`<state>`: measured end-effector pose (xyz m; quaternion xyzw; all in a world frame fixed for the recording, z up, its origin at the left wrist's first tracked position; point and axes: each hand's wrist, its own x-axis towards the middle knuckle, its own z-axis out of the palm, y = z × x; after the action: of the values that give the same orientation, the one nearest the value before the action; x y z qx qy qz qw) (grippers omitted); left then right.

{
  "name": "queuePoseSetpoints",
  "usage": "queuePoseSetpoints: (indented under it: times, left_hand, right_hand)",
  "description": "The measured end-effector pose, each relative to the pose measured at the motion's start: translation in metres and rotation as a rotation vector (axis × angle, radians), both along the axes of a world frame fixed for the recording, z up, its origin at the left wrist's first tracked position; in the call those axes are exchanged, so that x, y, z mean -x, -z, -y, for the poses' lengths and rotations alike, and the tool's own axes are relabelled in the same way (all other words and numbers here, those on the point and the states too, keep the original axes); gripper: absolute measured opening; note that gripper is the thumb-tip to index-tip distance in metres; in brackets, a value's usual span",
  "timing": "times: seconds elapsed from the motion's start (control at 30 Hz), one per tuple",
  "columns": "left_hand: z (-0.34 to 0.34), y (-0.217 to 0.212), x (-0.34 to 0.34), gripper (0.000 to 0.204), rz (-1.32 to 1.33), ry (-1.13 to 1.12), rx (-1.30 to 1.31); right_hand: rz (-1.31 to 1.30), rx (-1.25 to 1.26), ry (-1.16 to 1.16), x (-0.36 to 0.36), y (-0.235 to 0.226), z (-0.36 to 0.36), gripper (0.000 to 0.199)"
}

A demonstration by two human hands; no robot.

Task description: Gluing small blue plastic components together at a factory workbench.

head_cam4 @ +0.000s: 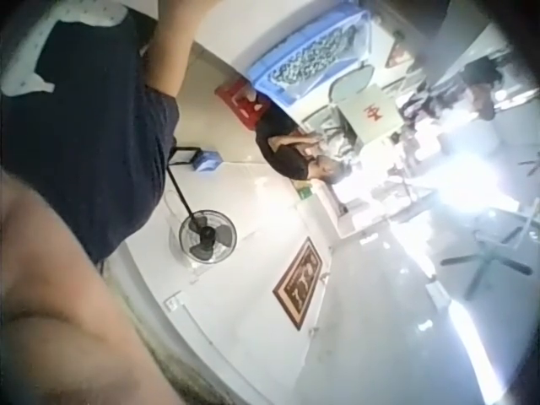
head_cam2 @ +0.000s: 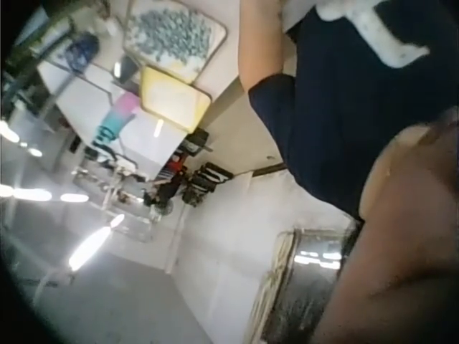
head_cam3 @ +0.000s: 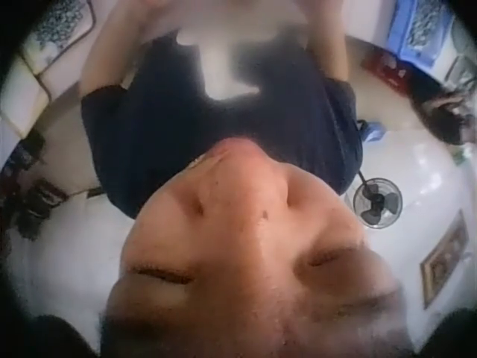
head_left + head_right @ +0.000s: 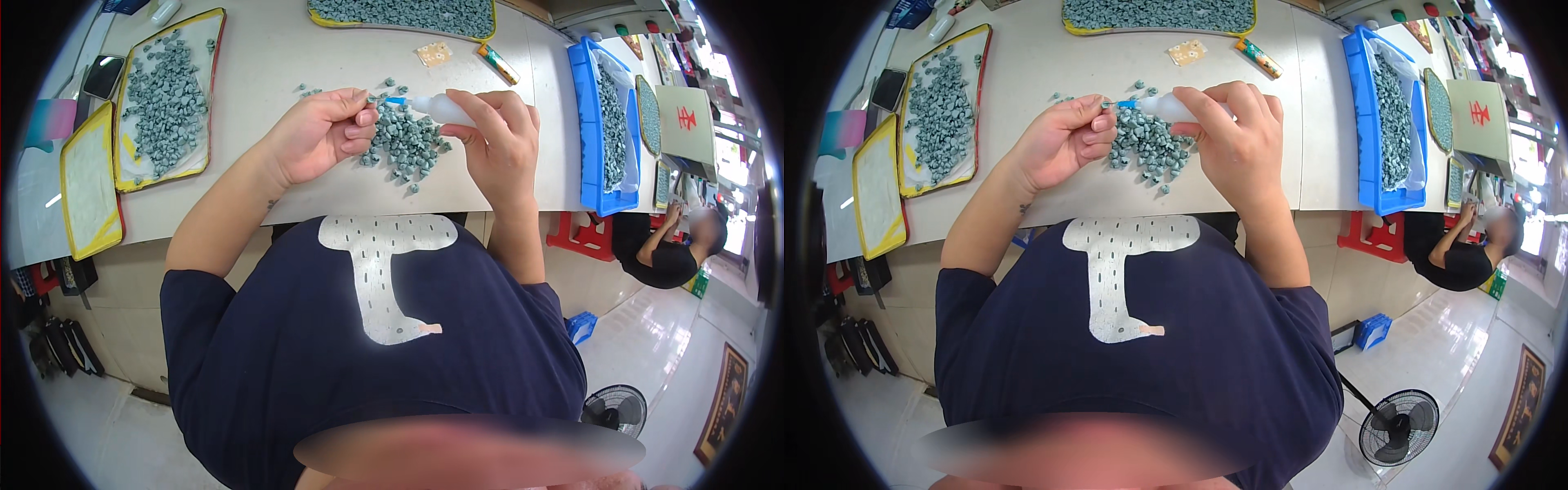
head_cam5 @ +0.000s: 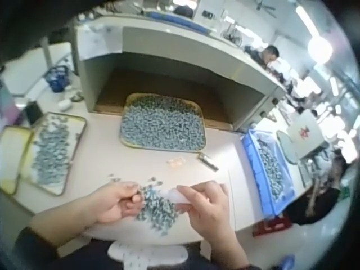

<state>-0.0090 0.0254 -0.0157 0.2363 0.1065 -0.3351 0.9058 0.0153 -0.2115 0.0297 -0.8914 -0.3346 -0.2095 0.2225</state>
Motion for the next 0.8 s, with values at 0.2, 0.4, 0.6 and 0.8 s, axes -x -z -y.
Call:
queuePoseSetpoints:
  times: [0.2, 0.4, 0.6, 0.8]
  left_hand:
    - [0.002, 0.002, -0.002, 0.018, 0.007, -0.007, -0.020]
    - [0.026, -0.001, -0.004, 0.016, 0.020, -0.043, -0.123]
    - [0.077, -0.006, -0.010, 0.014, 0.045, 0.004, -0.183]
    - [0.103, -0.006, -0.013, 0.012, 0.053, 0.040, -0.199]
  right_hand:
    - [-0.176, -0.385, 0.004, -0.005, 0.009, 0.010, 0.037]
    - [-0.572, -0.885, 0.112, -0.022, 0.042, 0.035, 0.035]
    - [-0.759, -0.540, 0.269, -0.042, 0.068, 0.091, 0.039]
    - [-0.770, -0.594, 0.252, -0.040, 0.056, 0.122, 0.036]
